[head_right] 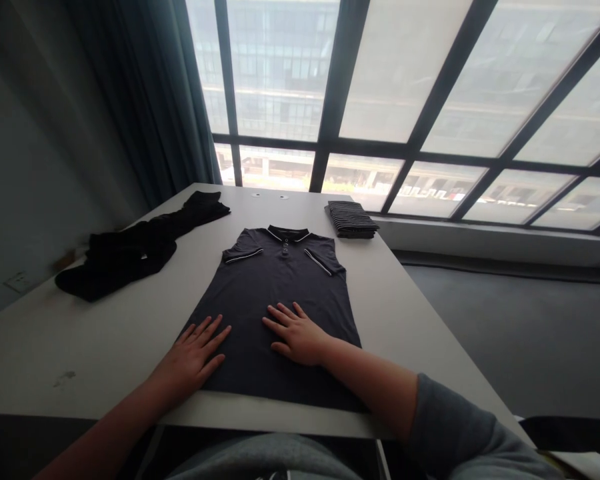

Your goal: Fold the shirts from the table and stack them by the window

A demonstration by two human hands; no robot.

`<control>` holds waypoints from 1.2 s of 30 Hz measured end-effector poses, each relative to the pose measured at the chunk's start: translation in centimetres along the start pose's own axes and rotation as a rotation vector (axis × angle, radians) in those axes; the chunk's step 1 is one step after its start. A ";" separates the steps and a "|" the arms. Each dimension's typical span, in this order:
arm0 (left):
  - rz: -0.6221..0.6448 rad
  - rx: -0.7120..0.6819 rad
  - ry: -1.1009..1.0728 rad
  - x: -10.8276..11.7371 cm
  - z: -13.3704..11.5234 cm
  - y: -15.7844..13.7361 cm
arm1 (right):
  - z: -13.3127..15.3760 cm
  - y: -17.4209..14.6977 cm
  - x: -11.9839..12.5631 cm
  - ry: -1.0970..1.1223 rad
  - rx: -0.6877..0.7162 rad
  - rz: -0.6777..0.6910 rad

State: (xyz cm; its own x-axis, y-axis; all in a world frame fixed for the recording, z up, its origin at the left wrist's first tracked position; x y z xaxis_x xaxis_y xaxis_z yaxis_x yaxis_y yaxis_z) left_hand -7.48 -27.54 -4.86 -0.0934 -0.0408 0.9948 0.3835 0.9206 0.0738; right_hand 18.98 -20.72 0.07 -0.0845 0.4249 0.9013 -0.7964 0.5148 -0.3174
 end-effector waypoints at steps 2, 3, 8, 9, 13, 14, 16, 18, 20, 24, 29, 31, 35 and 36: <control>0.016 0.064 0.006 -0.4 0.7 -1.0 | -0.6 0.0 -0.4 -0.003 -0.009 0.009; 0.014 0.093 0.013 -0.4 0.9 -1.5 | -0.7 0.0 -0.6 -0.004 -0.003 0.010; -0.002 0.141 0.037 -0.1 1.1 -2.5 | -1.7 -1.3 -1.0 0.025 -0.079 -0.028; -0.002 0.138 0.040 -0.1 1.1 -2.5 | -2.0 -1.9 -1.1 0.034 -0.105 -0.040; -0.011 0.140 0.040 -0.1 1.1 -2.4 | -3.8 -5.1 -2.4 0.054 -0.226 -0.063; -0.010 0.144 0.040 -0.2 1.1 -2.4 | -4.4 -6.0 -2.8 0.053 -0.271 -0.066; -0.004 0.152 0.042 -0.3 1.2 -2.5 | -5.5 -7.6 -3.5 0.048 -0.371 -0.080; 0.005 0.160 0.042 -0.3 1.3 -2.5 | -6.4 -8.7 -3.9 0.037 -0.467 -0.104; 0.017 0.167 0.037 -0.3 1.4 -2.4 | -7.2 -9.4 -4.1 0.026 -0.584 -0.132; 0.045 0.180 0.027 -0.2 1.3 -2.3 | -8.0 -9.9 -4.1 0.015 -0.792 -0.146; 0.039 0.236 0.039 -0.2 1.4 -3.0 | -8.1 -9.7 -4.0 0.019 -0.838 -0.139; 0.024 0.253 0.059 -0.6 1.9 -3.8 | -7.9 -9.2 -3.4 0.007 -0.809 -0.142; -0.045 0.257 0.071 -1.1 4.0 -5.6 | -6.9 -6.8 -1.2 -0.022 -0.604 -0.169; -0.068 0.252 0.069 -1.2 4.6 -6.1 | -6.7 -6.1 -0.7 -0.022 -0.541 -0.168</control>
Point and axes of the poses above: each hand's wrist, its own y-axis towards the middle knuckle, its own x-axis out of the back of the hand, z = x × y, the point moved 5 cm from there along y, towards the middle knuckle, and after that the axes turned 9 degrees about z, right-handed, at the moved point
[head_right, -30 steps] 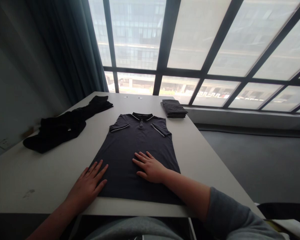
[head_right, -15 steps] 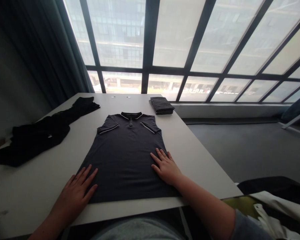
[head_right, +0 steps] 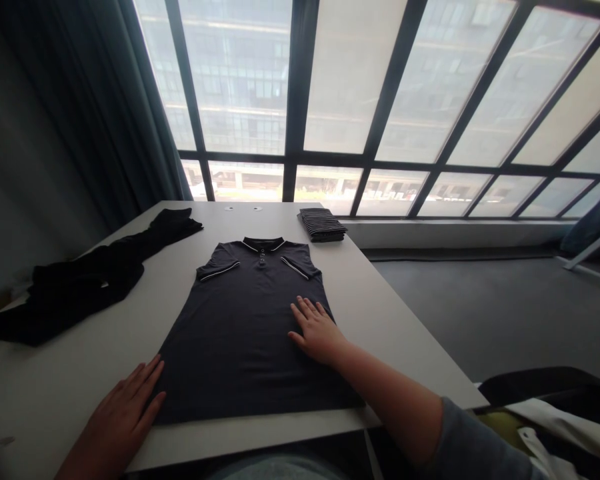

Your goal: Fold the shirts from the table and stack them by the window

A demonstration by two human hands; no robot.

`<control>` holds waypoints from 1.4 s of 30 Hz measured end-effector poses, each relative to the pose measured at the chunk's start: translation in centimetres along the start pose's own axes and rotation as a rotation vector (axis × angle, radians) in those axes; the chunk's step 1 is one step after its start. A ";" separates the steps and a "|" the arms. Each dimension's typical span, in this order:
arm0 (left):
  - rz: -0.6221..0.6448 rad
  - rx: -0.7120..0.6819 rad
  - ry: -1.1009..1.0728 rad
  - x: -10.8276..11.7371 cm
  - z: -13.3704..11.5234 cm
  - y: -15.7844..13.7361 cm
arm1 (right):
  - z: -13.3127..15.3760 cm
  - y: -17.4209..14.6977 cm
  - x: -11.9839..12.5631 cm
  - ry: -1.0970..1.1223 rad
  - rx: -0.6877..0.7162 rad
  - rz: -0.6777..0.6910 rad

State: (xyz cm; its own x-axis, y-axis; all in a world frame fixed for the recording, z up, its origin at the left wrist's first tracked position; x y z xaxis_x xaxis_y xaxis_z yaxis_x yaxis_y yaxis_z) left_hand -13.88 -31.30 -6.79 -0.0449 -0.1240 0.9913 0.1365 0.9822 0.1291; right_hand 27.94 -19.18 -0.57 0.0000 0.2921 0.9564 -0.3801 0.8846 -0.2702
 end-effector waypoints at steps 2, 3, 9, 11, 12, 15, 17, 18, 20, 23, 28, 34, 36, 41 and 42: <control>-0.042 -0.015 -0.011 0.1 1.0 -0.5 | 0.6 1.1 0.4 0.010 0.094 0.027; -0.065 -0.020 -0.014 0.2 1.4 -0.6 | 0.6 1.6 0.3 0.016 0.121 0.044; -0.171 0.027 -0.018 1.6 1.2 -1.0 | -0.7 2.7 -0.9 0.059 0.173 0.056; -0.196 0.038 -0.038 2.1 1.0 -0.9 | -0.8 2.7 -1.0 0.056 0.166 0.057; -0.209 0.034 -0.053 2.3 0.9 -0.9 | -0.8 2.6 -1.0 0.055 0.164 0.062; -0.235 0.015 -0.111 2.8 0.7 -1.0 | -0.6 2.6 -0.9 0.056 0.157 0.071; -0.240 0.011 -0.148 3.0 0.6 -1.1 | -0.6 2.6 -0.8 0.056 0.150 0.070; -0.239 0.012 -0.163 3.1 0.6 -1.2 | -0.6 2.7 -0.9 0.055 0.147 0.069; -0.241 0.018 -0.189 3.3 0.4 -1.3 | -0.7 2.7 -1.0 0.053 0.145 0.067; -0.249 0.020 -0.215 3.5 0.3 -1.5 | -0.8 2.8 -1.1 0.047 0.149 0.065; -0.257 0.011 -0.233 3.8 0.1 -1.6 | -0.8 2.9 -1.3 0.031 0.142 0.064; -0.264 -0.004 -0.259 3.9 0.0 -1.6 | -0.9 3.0 -1.5 0.012 0.139 0.051; -0.259 -0.009 -0.269 3.9 0.0 -1.6 | -0.9 3.1 -1.5 0.007 0.141 0.052; -0.243 -0.011 -0.286 4.0 -0.2 -1.7 | -1.0 3.0 -1.5 -0.004 0.128 0.062; -0.244 -0.010 -0.287 4.1 -0.3 -1.7 | -1.0 3.0 -1.5 -0.005 0.126 0.064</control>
State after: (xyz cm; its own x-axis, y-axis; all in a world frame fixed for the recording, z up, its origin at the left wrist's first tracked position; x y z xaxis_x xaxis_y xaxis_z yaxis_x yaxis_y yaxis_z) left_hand -14.03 -33.55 -2.90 -0.3525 -0.3081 0.8836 0.0972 0.9271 0.3620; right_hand 27.71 -16.63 -2.96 -0.0324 0.3448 0.9381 -0.4926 0.8112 -0.3151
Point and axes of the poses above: each hand's wrist, its own y-axis towards the middle knuckle, its own x-axis out of the back of the hand, z = x × y, the point moved 5 cm from there along y, towards the middle knuckle, and after that the axes turned 9 degrees about z, right-handed, at the moved point
